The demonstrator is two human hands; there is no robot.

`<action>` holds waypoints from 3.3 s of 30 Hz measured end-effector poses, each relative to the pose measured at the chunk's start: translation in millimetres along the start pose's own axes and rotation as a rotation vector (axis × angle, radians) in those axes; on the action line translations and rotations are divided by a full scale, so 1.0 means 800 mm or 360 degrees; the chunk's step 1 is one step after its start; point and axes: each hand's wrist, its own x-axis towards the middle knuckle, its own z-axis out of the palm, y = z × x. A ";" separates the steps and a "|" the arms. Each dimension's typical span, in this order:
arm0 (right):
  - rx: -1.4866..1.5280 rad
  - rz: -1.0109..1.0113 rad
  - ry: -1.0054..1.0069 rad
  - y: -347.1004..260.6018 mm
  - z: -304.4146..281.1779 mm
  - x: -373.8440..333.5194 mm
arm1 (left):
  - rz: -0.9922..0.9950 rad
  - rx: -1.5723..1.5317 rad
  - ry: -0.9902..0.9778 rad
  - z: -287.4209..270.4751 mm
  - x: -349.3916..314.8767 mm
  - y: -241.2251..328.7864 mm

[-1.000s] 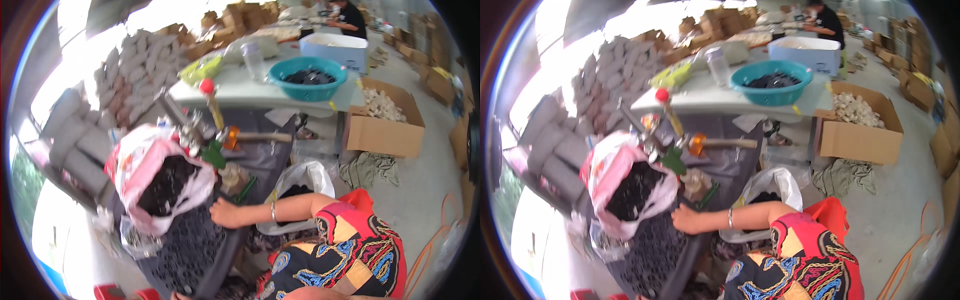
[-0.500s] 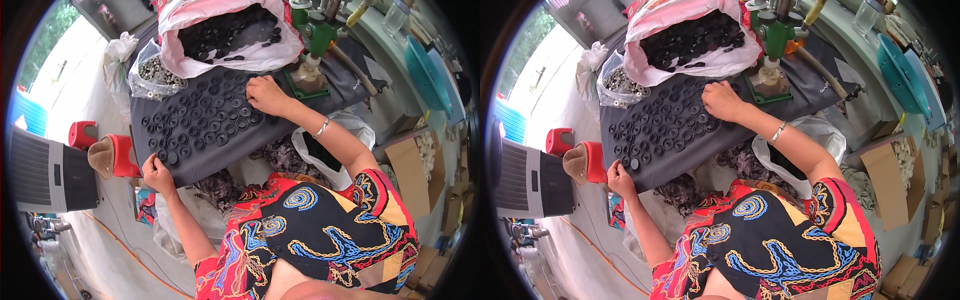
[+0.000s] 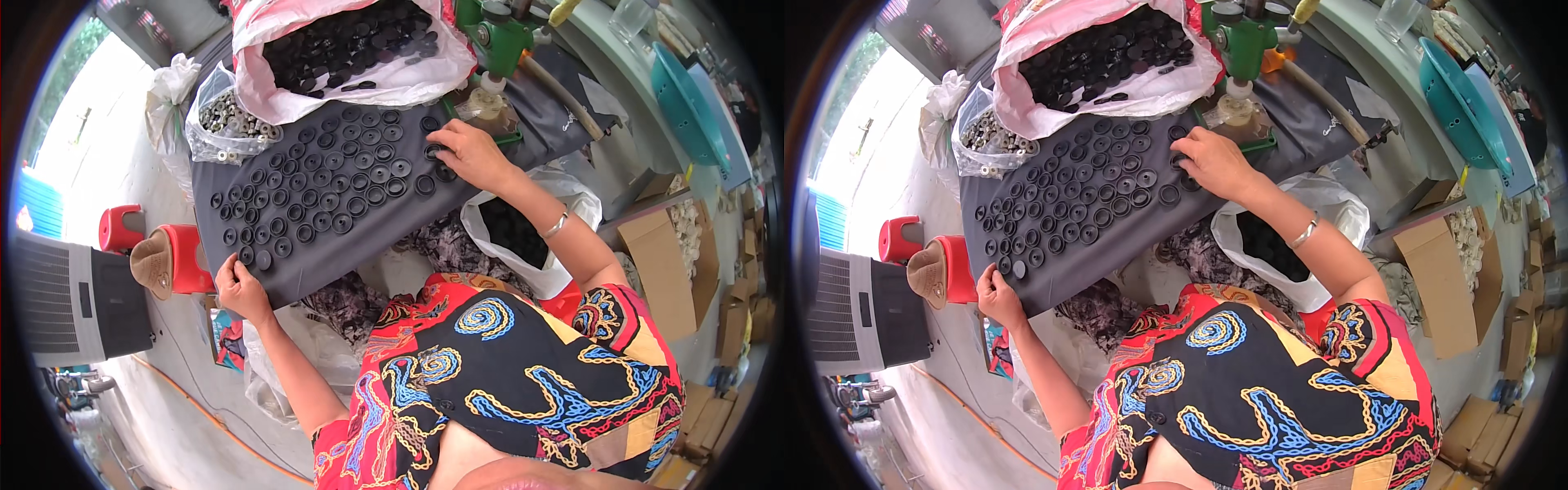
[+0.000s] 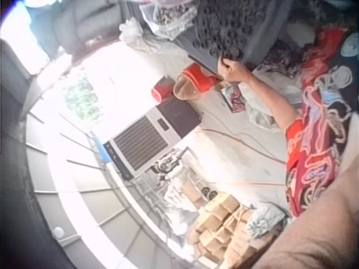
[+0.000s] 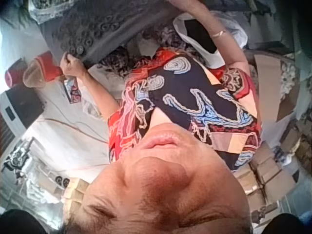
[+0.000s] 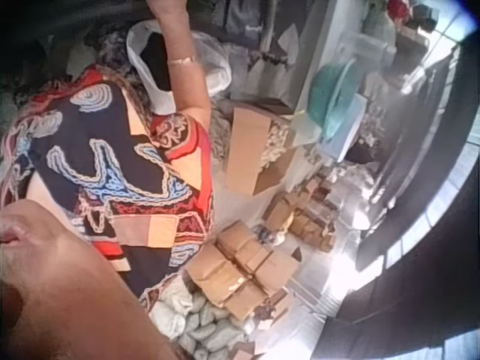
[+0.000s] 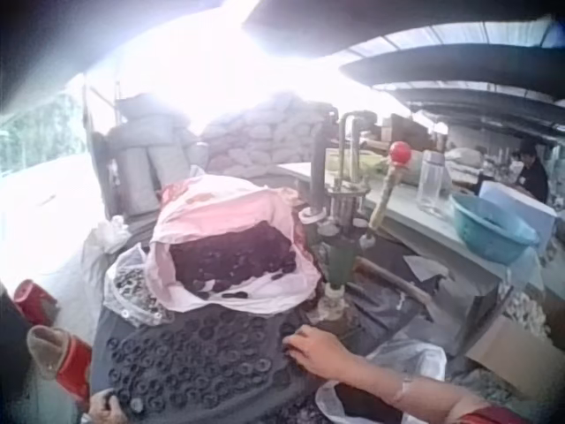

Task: The person assembles small hardware components by hand, placing black circular pieces and metallic rings onto a gray mat. They repeatedly pick up parts from a bag and arrange them in rows, occasionally using a green press tool to secure the components.

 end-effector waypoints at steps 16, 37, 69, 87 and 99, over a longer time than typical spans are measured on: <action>-0.0146 -0.0012 0.0283 0.013 0.019 0.047 | 0.0069 -0.0013 0.0017 -0.002 0.000 0.005; -0.0332 -0.0097 -0.0059 0.010 0.021 0.080 | 0.0026 -0.0067 0.0030 -0.003 0.000 0.008; -0.0116 -0.0486 0.0212 -0.028 0.015 -0.009 | 0.0049 -0.0056 0.0099 -0.004 -0.003 0.011; 0.1013 -0.0400 0.0453 -0.178 0.251 0.388 | 0.0209 -0.0089 0.0083 -0.010 0.016 0.034; -0.0519 0.0006 -0.0260 -0.242 0.257 0.425 | 0.0118 -0.0177 0.0236 -0.022 0.000 0.027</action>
